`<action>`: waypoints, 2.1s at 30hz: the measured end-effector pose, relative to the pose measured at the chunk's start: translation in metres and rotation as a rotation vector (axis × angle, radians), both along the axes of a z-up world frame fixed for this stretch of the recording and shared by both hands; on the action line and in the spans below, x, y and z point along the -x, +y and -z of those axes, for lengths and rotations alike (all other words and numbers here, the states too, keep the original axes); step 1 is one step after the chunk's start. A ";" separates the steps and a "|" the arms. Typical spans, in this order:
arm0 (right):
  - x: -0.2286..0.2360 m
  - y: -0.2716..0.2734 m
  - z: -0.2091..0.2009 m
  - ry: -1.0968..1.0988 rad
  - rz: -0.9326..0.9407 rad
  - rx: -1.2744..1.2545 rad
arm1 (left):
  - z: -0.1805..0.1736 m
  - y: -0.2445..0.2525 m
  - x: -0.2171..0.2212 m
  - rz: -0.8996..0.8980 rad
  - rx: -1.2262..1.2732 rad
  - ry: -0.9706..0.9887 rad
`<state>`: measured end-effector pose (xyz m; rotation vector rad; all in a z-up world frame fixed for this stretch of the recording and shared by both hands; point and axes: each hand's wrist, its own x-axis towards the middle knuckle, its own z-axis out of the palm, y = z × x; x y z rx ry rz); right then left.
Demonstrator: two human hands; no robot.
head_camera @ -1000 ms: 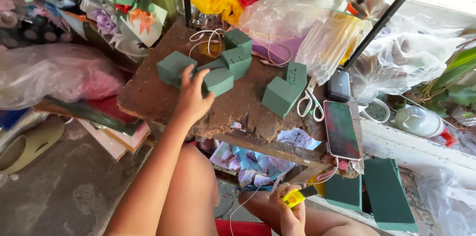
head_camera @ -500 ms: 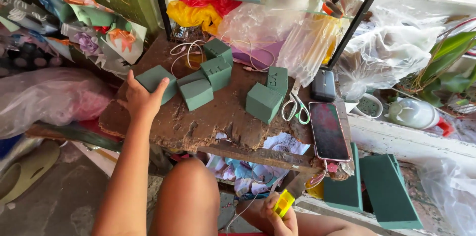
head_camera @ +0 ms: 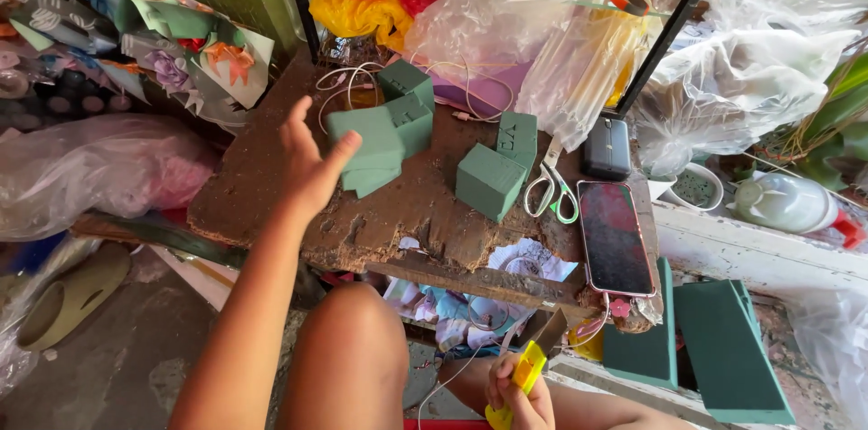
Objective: The person carves letters and shapes into green foam blocks using a yellow utility knife. They hold the blocks with one hand and carefully cut into the surface to create raised lettering and patterns, then place the finished pieces on a cluttered wooden table.
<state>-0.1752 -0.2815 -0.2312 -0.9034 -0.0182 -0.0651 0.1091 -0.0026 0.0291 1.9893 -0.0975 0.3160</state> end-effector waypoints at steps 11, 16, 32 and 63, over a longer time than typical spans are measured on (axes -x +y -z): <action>0.002 0.001 0.000 0.216 0.043 0.059 | 0.041 0.004 0.004 0.273 0.088 0.119; -0.003 -0.004 0.007 0.254 0.026 0.127 | 0.019 0.005 0.042 0.203 -0.203 0.044; -0.001 -0.004 0.019 0.374 0.077 0.154 | 0.057 -0.095 -0.035 0.384 0.384 0.155; 0.007 0.009 0.000 0.281 0.169 0.181 | 0.046 -0.150 0.057 0.364 -0.796 -0.825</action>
